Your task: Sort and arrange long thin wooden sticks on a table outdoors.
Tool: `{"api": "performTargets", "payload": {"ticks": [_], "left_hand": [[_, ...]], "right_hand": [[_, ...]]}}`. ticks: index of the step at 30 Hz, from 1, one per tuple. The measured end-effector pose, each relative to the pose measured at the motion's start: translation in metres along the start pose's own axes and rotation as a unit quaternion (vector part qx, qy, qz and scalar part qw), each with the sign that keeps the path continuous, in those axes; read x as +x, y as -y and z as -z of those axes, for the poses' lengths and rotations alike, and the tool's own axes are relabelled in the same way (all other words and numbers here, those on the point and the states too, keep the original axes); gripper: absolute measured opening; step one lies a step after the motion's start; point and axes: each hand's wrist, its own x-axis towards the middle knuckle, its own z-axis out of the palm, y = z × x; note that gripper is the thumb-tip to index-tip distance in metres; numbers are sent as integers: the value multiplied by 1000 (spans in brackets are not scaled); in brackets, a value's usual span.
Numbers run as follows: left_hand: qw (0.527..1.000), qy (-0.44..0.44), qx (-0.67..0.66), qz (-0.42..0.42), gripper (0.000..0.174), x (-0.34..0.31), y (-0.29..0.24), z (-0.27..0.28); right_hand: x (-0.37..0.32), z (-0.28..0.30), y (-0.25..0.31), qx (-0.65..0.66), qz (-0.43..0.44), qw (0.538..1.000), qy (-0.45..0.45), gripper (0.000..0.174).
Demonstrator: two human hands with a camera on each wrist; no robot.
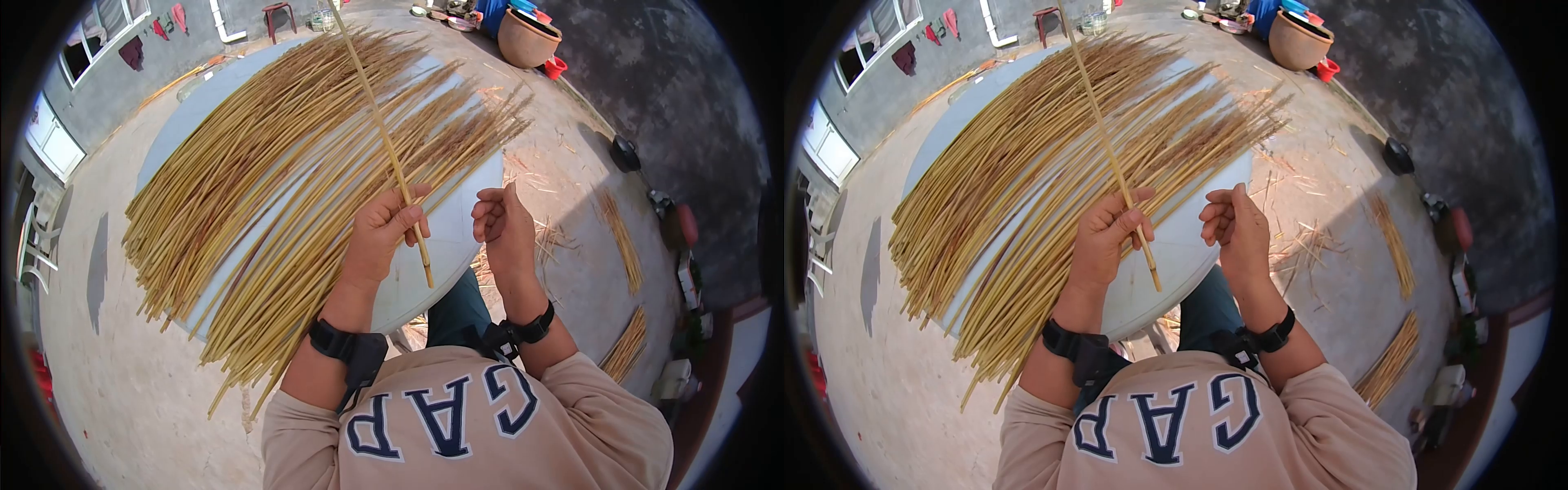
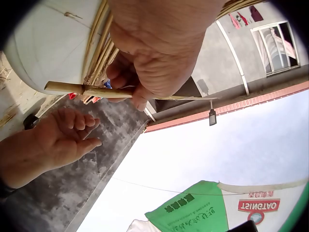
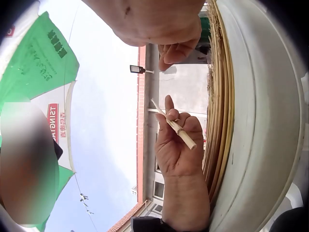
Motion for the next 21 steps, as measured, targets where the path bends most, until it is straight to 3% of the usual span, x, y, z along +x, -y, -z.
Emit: {"api": "performTargets", "payload": {"ticks": [2,4,9,13,21], "left_hand": [[1000,18,-10,10,31,1,0,-1],[1000,18,1,10,32,1,2,-1],[1000,17,2,6,30,1,6,0],[999,-36,7,-5,24,2,9,2],[999,-30,-15,0,20,1,7,2]], "right_hand": [[-6,-3,1,-181,-88,967,159,29],[-15,-8,-6,-254,-141,918,270,20],[-22,-10,-18,-302,-125,904,275,16],[-19,-9,-16,-295,-121,904,286,13],[-17,-10,-14,-288,-168,894,300,12]]}}
